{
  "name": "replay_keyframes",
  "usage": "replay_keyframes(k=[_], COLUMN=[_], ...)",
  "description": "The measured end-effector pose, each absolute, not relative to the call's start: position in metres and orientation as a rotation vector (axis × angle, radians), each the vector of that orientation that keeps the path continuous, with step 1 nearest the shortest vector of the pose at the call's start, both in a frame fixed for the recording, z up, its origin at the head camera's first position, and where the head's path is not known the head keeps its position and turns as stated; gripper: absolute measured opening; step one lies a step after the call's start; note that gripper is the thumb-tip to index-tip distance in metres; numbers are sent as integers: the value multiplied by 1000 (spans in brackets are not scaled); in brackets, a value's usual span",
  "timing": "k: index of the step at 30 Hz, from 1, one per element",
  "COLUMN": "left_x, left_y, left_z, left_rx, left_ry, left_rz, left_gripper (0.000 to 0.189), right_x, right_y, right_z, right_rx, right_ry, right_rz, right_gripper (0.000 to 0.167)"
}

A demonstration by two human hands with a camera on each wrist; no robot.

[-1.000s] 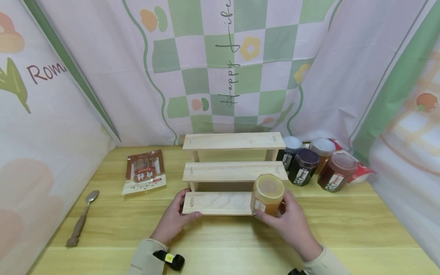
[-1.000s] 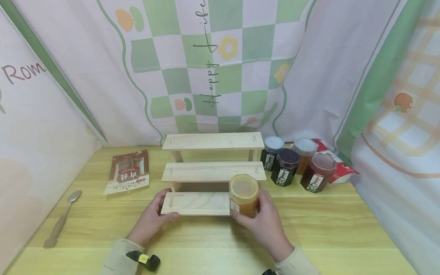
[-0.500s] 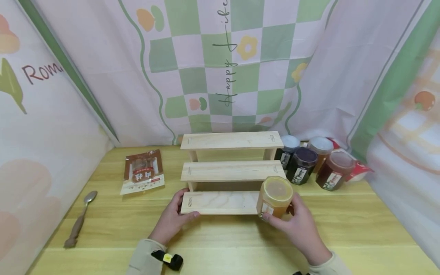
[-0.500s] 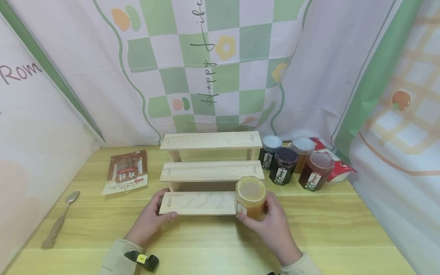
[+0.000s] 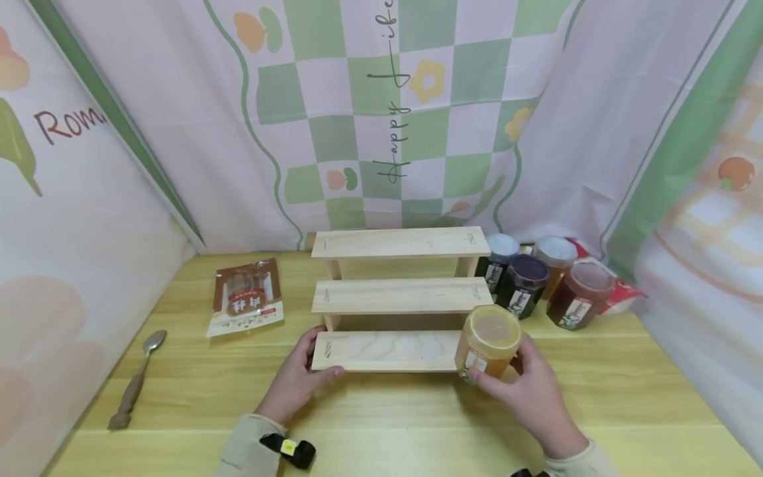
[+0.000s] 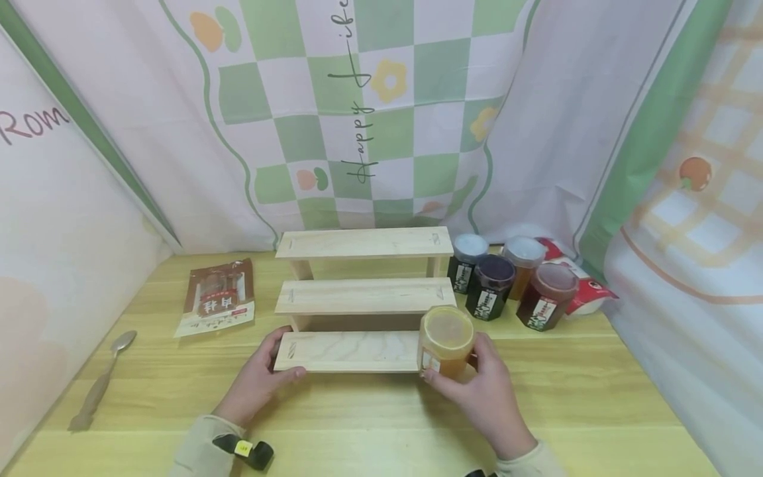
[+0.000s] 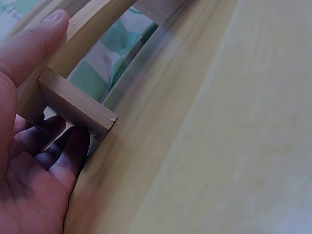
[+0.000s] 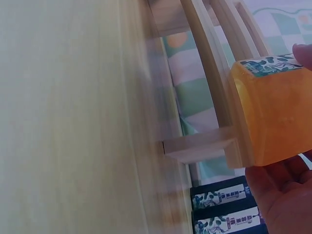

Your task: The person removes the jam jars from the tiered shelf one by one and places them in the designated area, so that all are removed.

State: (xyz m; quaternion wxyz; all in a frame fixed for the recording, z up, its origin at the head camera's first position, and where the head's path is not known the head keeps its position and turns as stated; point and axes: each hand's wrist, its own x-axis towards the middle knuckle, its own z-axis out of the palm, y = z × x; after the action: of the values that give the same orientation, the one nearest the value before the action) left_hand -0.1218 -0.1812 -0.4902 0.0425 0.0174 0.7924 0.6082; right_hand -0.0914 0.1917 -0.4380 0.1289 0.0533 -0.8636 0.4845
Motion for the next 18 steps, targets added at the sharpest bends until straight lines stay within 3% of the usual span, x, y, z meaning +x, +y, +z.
replay_keyframes(k=[18], left_x=[-120], left_y=[-180], left_z=[-487], left_rx=[46], left_ry=[2376], left_rz=[1909], left_gripper=[94], right_x=[-101], right_y=[213], right_z=[-443], right_rx=[8], right_ry=[-2400], right_rz=[1490], right_gripper=[81])
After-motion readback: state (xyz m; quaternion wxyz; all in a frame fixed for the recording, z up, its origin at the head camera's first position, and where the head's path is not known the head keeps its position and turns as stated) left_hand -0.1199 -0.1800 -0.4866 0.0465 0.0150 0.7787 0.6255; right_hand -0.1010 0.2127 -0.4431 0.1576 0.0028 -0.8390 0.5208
